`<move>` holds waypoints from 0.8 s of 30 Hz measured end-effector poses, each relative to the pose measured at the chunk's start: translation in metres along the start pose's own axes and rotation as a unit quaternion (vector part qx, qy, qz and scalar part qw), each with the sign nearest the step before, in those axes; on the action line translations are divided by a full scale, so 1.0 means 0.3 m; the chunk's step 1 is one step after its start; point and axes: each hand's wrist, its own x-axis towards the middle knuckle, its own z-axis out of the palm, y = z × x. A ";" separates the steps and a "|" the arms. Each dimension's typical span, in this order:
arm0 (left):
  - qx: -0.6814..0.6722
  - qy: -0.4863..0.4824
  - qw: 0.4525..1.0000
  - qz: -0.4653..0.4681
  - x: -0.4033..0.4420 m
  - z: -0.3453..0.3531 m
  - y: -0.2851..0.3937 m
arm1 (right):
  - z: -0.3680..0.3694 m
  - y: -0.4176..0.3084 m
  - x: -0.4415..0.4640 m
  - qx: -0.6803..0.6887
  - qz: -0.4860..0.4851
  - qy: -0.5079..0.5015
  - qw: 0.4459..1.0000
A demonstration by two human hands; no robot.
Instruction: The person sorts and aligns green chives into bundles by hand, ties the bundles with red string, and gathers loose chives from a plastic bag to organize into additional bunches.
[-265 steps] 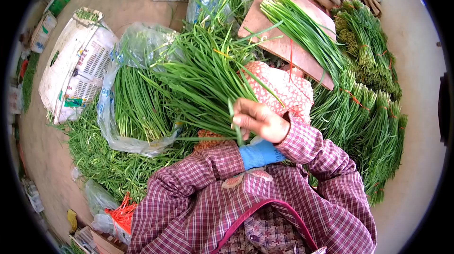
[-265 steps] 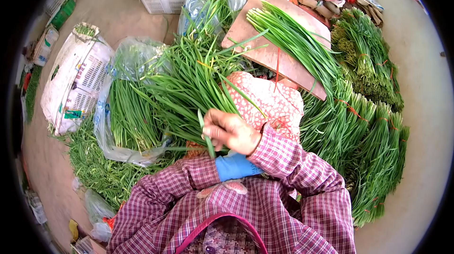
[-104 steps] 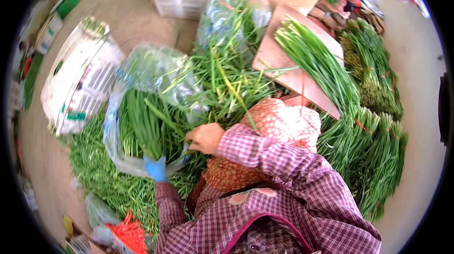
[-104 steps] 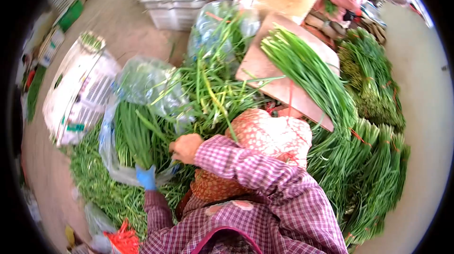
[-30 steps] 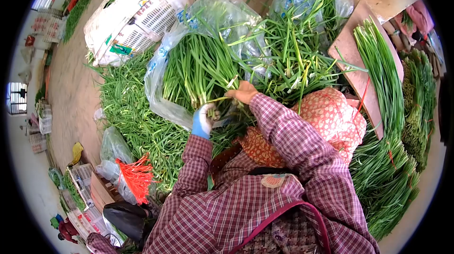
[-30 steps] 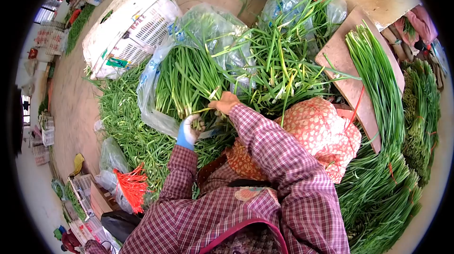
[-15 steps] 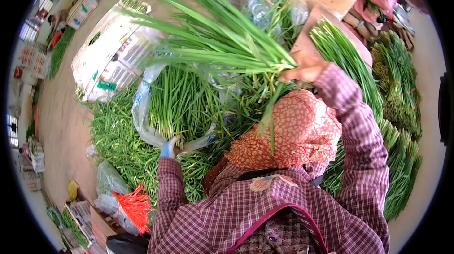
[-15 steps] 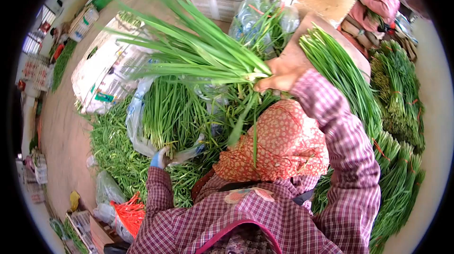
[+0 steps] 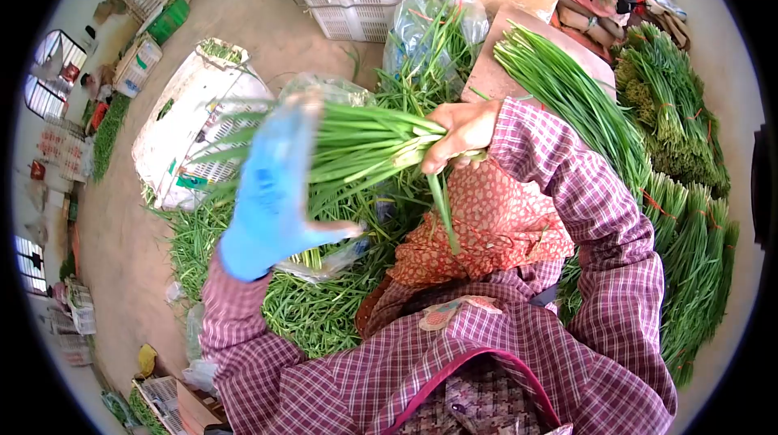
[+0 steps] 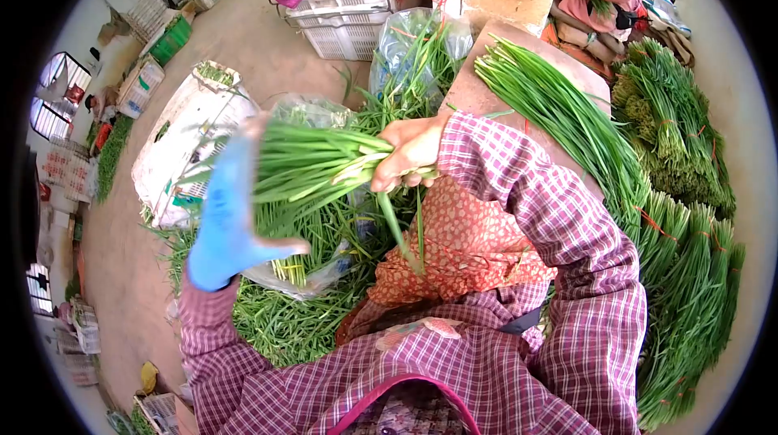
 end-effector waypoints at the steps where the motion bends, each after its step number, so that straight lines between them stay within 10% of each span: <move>1: 0.015 -0.035 0.999 -0.014 0.028 0.040 0.012 | 0.014 -0.013 -0.008 0.004 -0.007 -0.003 1.000; 14: -0.049 -0.033 0.994 -0.090 -0.045 0.239 -0.090 | 0.026 0.046 0.058 -0.047 -0.082 0.011 0.995; 18: 0.036 -0.056 0.985 -0.156 -0.087 0.217 -0.120 | 0.039 0.049 0.047 -0.380 -0.329 0.369 0.782; 24: 0.060 -0.059 0.979 -0.185 -0.079 0.203 -0.111 | 0.134 0.000 0.117 -0.457 -0.409 0.446 0.652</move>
